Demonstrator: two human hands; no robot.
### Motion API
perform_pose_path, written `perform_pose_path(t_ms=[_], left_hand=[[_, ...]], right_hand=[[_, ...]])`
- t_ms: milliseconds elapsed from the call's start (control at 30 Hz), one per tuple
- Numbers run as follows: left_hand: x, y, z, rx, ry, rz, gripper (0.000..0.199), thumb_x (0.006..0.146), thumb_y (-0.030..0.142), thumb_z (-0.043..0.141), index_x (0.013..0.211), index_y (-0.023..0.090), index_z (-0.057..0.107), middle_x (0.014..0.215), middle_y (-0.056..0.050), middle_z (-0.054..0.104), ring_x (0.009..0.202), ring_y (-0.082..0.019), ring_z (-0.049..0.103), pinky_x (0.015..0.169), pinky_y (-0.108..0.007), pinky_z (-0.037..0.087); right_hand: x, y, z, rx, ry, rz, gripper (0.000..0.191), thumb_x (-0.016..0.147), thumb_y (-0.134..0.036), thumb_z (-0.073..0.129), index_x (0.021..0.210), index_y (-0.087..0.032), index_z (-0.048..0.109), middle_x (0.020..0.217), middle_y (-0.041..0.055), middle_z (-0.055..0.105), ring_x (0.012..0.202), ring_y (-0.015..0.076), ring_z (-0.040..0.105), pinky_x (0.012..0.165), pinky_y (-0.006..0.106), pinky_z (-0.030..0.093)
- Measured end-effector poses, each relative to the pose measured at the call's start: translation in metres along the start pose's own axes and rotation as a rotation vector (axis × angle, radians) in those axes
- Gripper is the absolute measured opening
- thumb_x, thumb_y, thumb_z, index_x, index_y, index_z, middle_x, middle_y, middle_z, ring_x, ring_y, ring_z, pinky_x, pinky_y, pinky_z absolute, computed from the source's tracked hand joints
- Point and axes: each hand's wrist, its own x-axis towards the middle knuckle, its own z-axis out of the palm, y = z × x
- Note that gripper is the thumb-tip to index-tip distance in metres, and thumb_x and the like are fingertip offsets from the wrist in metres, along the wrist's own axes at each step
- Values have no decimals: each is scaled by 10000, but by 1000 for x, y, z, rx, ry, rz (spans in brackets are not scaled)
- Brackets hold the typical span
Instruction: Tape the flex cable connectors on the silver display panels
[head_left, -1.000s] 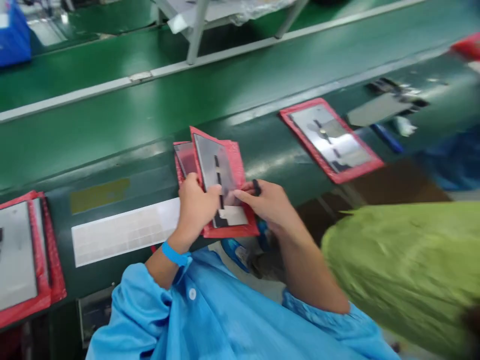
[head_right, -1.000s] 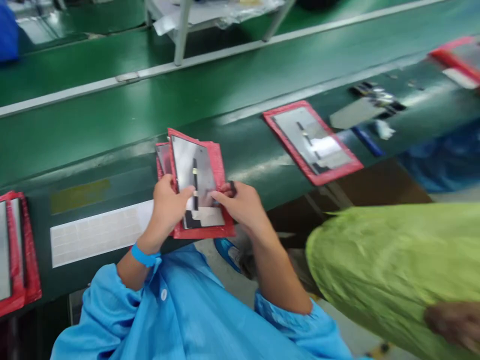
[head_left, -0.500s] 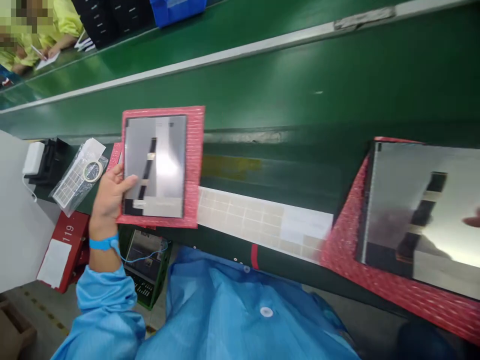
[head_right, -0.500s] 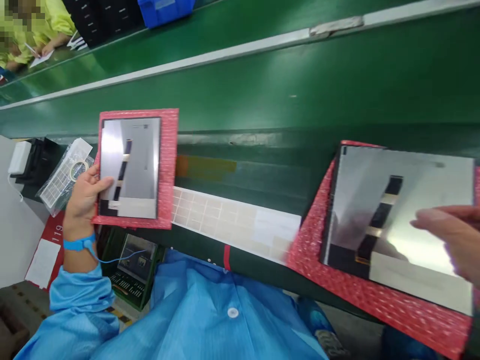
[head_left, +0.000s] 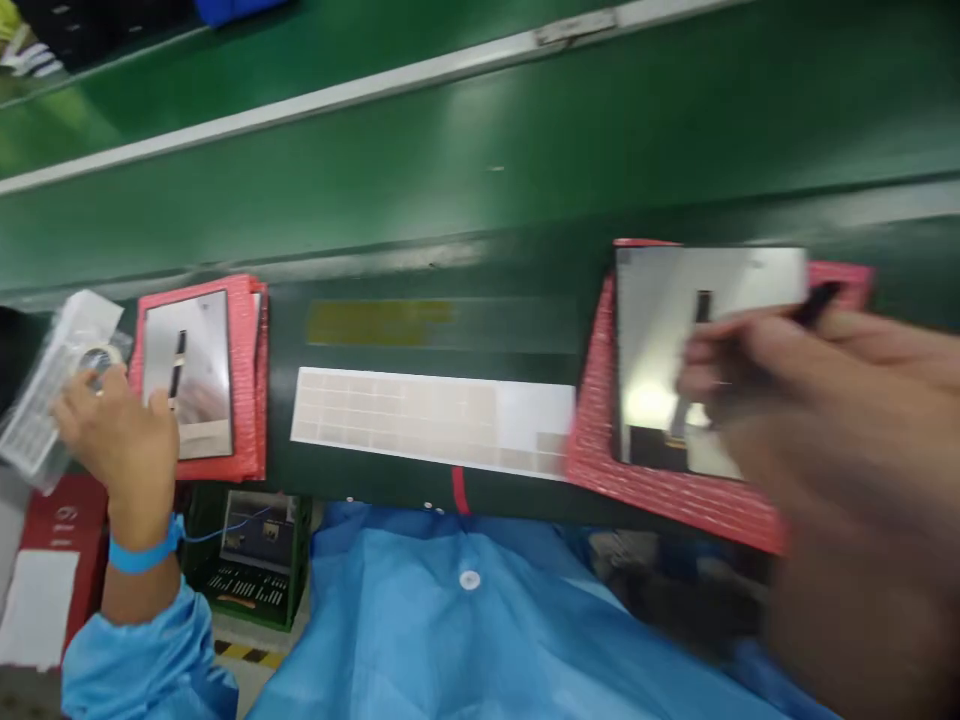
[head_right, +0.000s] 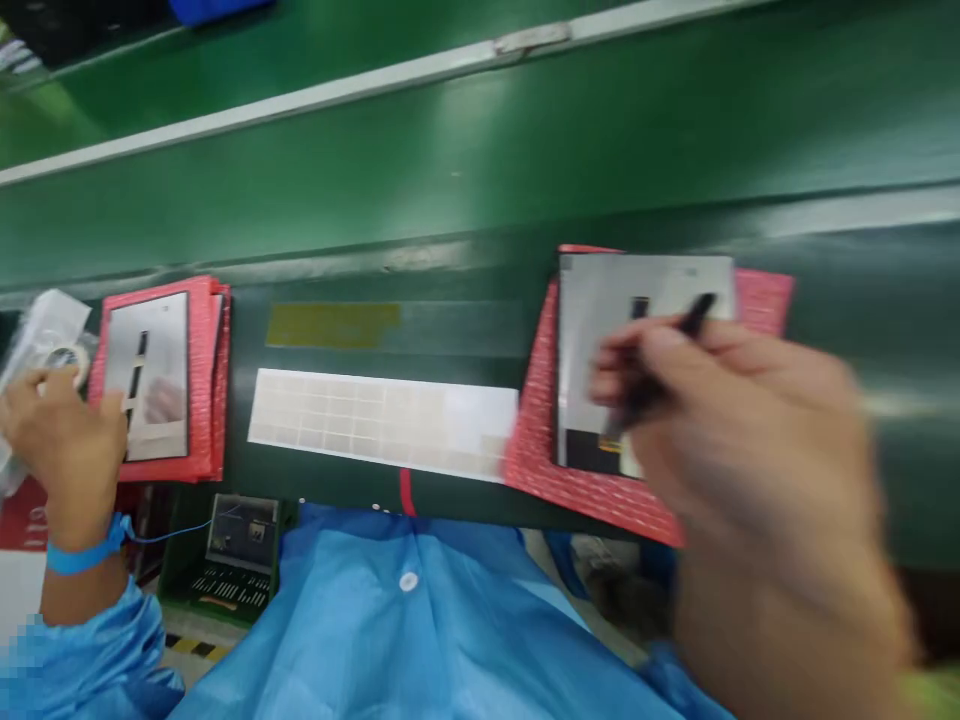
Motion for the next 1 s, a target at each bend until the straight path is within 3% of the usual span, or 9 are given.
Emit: perform_pose_path(t_ms=[67, 100, 167, 233, 367, 533, 667, 767, 1000], left_hand=[[-36, 37, 38, 11, -19, 162, 314, 923, 332, 750, 1210, 203, 749, 1363, -128, 730, 1366, -363, 618, 1125, -551, 509], [-57, 55, 59, -13, -120, 242, 252, 944, 378, 746, 1146, 233, 787, 1239, -80, 784, 1235, -315, 697, 1109, -500, 537], [-100, 87, 99, -179, -503, 409, 256, 1016, 387, 694, 1204, 245, 796, 1197, -51, 818, 1115, -251, 762, 1036, -408, 582], [-135, 107, 131, -326, -718, 460, 224, 1046, 344, 668, 1196, 235, 794, 1127, -35, 836, 1002, -207, 783, 915, -337, 596], [-162, 119, 163, -397, -756, 429, 185, 1054, 277, 646, 949, 217, 786, 807, 12, 784, 687, -144, 694, 671, -285, 513], [-123, 121, 168, -337, -707, 497, 156, 1020, 300, 703, 916, 229, 796, 839, 4, 790, 748, -164, 693, 732, -317, 506], [-55, 122, 186, -147, -459, 674, 168, 1033, 277, 672, 1101, 233, 820, 1138, -58, 808, 1054, -239, 717, 972, -396, 537], [-19, 118, 208, 60, -352, 707, 292, 1034, 246, 655, 1291, 199, 787, 1239, -122, 738, 1157, -300, 660, 1028, -457, 524], [-20, 107, 230, 168, -334, 769, 363, 1013, 245, 697, 1369, 196, 755, 1232, -136, 623, 1136, -298, 572, 1039, -475, 507]], right_hand=[[-26, 8, 21, -75, -148, -16, 136, 829, -128, 846, 730, -210, 799, 744, 96, 689, 601, 118, 648, 483, 231, 538], [-40, 16, 33, -29, -222, -24, 136, 815, -258, 919, 763, -219, 799, 774, 70, 689, 625, 116, 644, 512, 218, 558], [-62, 34, 52, 82, -303, -36, 259, 831, -426, 958, 804, -241, 779, 839, 20, 694, 675, 96, 645, 628, 208, 605], [-76, 48, 59, 147, -355, -31, 257, 887, -448, 930, 852, -253, 767, 902, -5, 701, 720, 88, 662, 683, 198, 608], [-76, 55, 39, 70, -429, -65, 201, 994, -449, 833, 931, -263, 791, 1003, 0, 731, 824, 110, 724, 778, 238, 627], [-36, 42, 29, -292, -555, -147, 244, 981, -447, 852, 915, -219, 794, 865, 21, 778, 794, 141, 736, 755, 260, 617], [16, 50, 69, -330, -415, -224, 240, 981, -377, 848, 873, -217, 705, 819, 0, 767, 712, 136, 733, 664, 255, 627], [50, 71, 100, -367, -369, -262, 164, 1019, -221, 780, 903, -214, 664, 815, -14, 750, 728, 124, 749, 648, 226, 618], [72, 101, 104, -424, -340, -269, 140, 1033, -180, 746, 927, -215, 662, 817, -33, 750, 767, 103, 763, 648, 183, 617]])
